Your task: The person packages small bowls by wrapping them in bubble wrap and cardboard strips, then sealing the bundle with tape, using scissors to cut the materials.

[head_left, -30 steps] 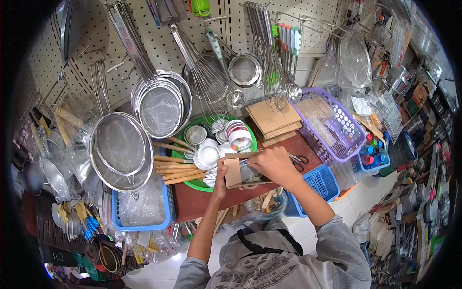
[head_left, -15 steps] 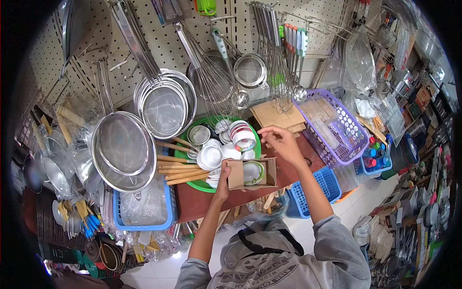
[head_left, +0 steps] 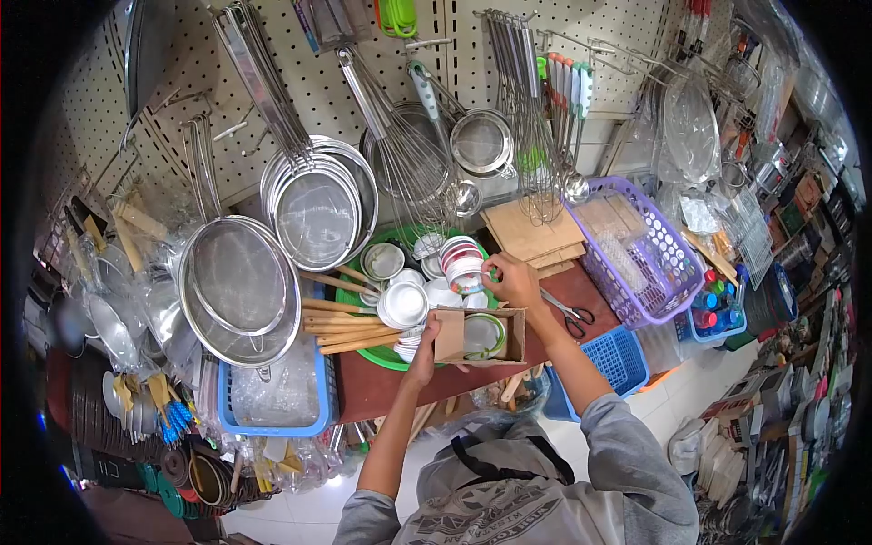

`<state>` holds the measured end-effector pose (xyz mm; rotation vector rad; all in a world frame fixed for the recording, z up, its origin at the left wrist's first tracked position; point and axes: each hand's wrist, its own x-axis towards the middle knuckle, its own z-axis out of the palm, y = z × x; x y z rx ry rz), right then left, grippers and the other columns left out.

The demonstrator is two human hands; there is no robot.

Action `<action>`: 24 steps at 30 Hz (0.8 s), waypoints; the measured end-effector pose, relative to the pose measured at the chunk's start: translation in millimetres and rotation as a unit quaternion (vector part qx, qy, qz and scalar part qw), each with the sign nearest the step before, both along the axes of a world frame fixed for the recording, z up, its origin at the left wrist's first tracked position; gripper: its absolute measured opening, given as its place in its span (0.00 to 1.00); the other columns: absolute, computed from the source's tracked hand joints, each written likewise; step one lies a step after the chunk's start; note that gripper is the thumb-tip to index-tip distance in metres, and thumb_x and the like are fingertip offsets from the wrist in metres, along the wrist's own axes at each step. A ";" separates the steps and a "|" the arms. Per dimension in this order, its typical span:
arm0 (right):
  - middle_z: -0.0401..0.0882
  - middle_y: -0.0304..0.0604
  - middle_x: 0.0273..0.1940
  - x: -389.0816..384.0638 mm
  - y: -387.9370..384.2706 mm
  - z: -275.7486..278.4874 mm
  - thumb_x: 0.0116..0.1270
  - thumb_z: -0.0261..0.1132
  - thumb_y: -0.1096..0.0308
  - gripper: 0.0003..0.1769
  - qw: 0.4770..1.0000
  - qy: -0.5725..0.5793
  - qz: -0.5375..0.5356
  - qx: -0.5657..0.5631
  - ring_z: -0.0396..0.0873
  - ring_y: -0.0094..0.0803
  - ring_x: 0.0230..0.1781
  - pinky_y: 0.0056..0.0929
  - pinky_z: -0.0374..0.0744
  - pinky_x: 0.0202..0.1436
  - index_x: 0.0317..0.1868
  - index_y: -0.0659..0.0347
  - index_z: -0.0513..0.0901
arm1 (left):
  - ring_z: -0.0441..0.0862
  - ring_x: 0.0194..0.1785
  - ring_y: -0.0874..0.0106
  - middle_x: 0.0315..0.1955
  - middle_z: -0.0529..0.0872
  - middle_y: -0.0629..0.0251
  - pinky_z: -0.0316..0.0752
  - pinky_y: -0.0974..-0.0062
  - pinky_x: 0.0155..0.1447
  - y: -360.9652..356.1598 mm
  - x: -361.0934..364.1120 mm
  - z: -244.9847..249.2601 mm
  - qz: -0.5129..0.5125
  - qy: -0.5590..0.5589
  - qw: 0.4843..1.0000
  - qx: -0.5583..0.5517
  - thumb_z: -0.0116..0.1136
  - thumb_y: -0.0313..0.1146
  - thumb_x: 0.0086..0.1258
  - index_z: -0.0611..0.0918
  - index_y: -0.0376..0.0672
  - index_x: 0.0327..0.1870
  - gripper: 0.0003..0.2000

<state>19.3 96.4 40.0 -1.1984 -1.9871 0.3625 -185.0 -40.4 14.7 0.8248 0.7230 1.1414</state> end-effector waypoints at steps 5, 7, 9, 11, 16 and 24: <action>0.79 0.39 0.31 4.5 -4.0 6.8 0.55 0.71 0.68 0.08 0.991 0.031 0.024 0.130 0.81 0.33 0.30 0.33 0.79 0.32 0.36 0.56 0.82 | 0.80 0.54 0.57 0.58 0.72 0.56 0.88 0.56 0.29 -0.4 0.1 1.1 -0.006 0.006 1.000 -0.010 0.43 0.62 0.73 0.63 0.50 0.65 0.30; 0.82 0.39 0.33 9.7 -9.2 11.6 0.56 0.71 0.70 0.09 0.990 0.133 0.019 0.029 0.82 0.28 0.32 0.29 0.80 0.34 0.37 0.58 0.82 | 0.81 0.53 0.56 0.58 0.72 0.56 0.88 0.56 0.30 -1.6 0.8 4.5 -0.005 0.010 1.000 -0.013 0.43 0.62 0.73 0.63 0.50 0.65 0.30; 0.84 0.38 0.37 19.4 -9.6 20.1 0.58 0.72 0.73 0.13 0.973 0.216 0.018 -0.074 0.82 0.21 0.37 0.22 0.81 0.36 0.44 0.62 0.84 | 0.82 0.53 0.56 0.58 0.72 0.56 0.87 0.56 0.30 -0.9 1.3 6.1 -0.003 0.014 1.000 -0.010 0.43 0.62 0.73 0.62 0.50 0.66 0.30; 0.85 0.39 0.37 29.2 -15.9 33.6 0.59 0.71 0.73 0.14 0.970 0.239 -0.019 -0.046 0.82 0.21 0.37 0.20 0.80 0.36 0.47 0.62 0.84 | 0.82 0.53 0.55 0.58 0.72 0.56 0.87 0.56 0.30 -0.4 1.3 5.4 -0.006 0.018 1.000 -0.012 0.43 0.62 0.73 0.62 0.50 0.66 0.30; 0.85 0.37 0.38 51.9 -38.5 87.2 0.63 0.71 0.72 0.10 0.955 0.294 -0.036 -0.037 0.80 0.17 0.37 0.17 0.77 0.35 0.45 0.65 0.87 | 0.82 0.52 0.54 0.60 0.72 0.54 0.87 0.55 0.30 2.9 0.1 -0.2 -0.012 0.026 0.999 -0.020 0.42 0.63 0.72 0.60 0.50 0.68 0.32; 0.84 0.37 0.32 51.0 -104.2 157.7 0.58 0.72 0.73 0.10 0.985 0.126 0.107 -0.050 0.79 0.18 0.28 0.17 0.76 0.32 0.41 0.60 0.89 | 0.84 0.50 0.53 0.59 0.74 0.52 0.87 0.57 0.29 0.8 3.6 11.1 -0.005 0.043 0.999 -0.016 0.41 0.64 0.72 0.60 0.50 0.68 0.33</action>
